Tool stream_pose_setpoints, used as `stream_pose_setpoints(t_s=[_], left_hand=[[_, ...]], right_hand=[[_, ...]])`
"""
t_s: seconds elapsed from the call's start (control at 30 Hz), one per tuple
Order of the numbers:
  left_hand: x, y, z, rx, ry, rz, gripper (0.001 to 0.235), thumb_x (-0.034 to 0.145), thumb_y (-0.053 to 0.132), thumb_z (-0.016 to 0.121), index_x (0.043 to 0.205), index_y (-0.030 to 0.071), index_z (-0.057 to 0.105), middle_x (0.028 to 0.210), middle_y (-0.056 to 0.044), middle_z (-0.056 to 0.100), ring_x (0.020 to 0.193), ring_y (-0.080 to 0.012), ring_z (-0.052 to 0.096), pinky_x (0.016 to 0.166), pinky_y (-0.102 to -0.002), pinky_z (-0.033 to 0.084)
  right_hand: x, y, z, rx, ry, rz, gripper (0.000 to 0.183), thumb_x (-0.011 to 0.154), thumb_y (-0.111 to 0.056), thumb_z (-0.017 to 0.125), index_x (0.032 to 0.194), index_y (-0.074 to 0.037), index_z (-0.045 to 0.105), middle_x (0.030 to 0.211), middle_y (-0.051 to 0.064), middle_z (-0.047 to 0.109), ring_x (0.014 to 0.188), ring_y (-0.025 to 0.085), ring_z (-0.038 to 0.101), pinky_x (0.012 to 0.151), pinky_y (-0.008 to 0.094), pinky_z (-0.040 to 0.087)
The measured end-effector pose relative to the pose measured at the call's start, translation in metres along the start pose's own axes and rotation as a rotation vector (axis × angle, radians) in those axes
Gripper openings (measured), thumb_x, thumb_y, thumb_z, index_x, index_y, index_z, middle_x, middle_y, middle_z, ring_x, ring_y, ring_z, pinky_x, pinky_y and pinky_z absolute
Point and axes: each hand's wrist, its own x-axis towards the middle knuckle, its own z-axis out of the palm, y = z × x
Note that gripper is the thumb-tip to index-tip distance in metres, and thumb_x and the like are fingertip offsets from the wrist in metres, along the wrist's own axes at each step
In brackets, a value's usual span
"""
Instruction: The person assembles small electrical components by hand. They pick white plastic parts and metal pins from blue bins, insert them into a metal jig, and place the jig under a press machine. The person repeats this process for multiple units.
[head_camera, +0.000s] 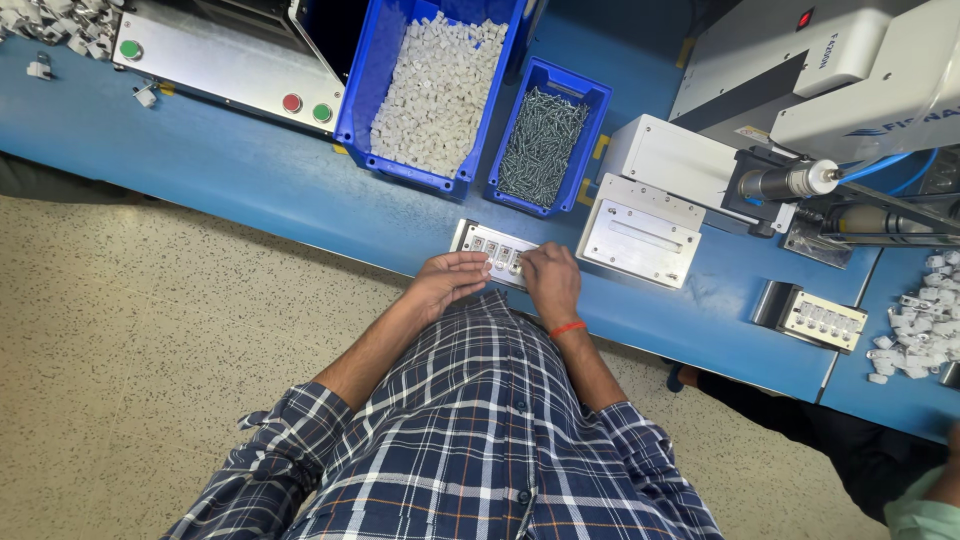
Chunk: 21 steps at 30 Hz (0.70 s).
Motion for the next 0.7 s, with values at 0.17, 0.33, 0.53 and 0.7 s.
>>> stream_pose_setpoints(t_s=[0.17,0.33,0.53,0.7], left_hand=[[0.001,0.0,0.0,0.014,-0.016,-0.004,0.04,0.087,-0.004,0.071,0.126,-0.001,0.066,0.12,-0.017,0.072,0.108,-0.021,0.073,0.096,-0.031,0.062],[0.005,-0.001,-0.002,0.037,-0.038,0.023,0.038,0.086,-0.004,0.074,0.124,-0.004,0.066,0.117,-0.018,0.072,0.105,-0.022,0.074,0.095,-0.033,0.062],[0.01,-0.003,0.002,0.073,-0.068,0.037,0.036,0.086,-0.003,0.075,0.121,-0.004,0.067,0.112,-0.015,0.074,0.102,-0.0212,0.074,0.092,-0.033,0.062],[0.014,-0.002,0.005,0.114,-0.116,0.047,0.035,0.09,0.0,0.072,0.124,-0.005,0.066,0.114,-0.015,0.073,0.103,-0.0215,0.074,0.094,-0.032,0.062]], right_hand=[[0.008,-0.012,-0.004,-0.055,-0.007,0.007,0.009,0.081,-0.016,0.08,0.088,-0.01,0.079,0.089,0.007,0.068,0.086,0.028,0.064,0.076,0.041,0.053],[0.011,-0.031,-0.026,0.336,-0.098,0.184,0.016,0.088,-0.018,0.08,0.102,-0.01,0.081,0.089,0.008,0.072,0.076,0.02,0.07,0.066,0.032,0.056],[0.016,-0.04,-0.036,0.488,-0.254,0.146,0.018,0.083,-0.02,0.084,0.098,-0.011,0.082,0.09,0.006,0.077,0.075,0.012,0.071,0.067,0.027,0.057],[0.008,-0.033,-0.029,0.562,-0.193,0.184,0.015,0.082,-0.014,0.084,0.096,-0.008,0.082,0.087,0.005,0.076,0.072,0.011,0.064,0.064,0.026,0.053]])
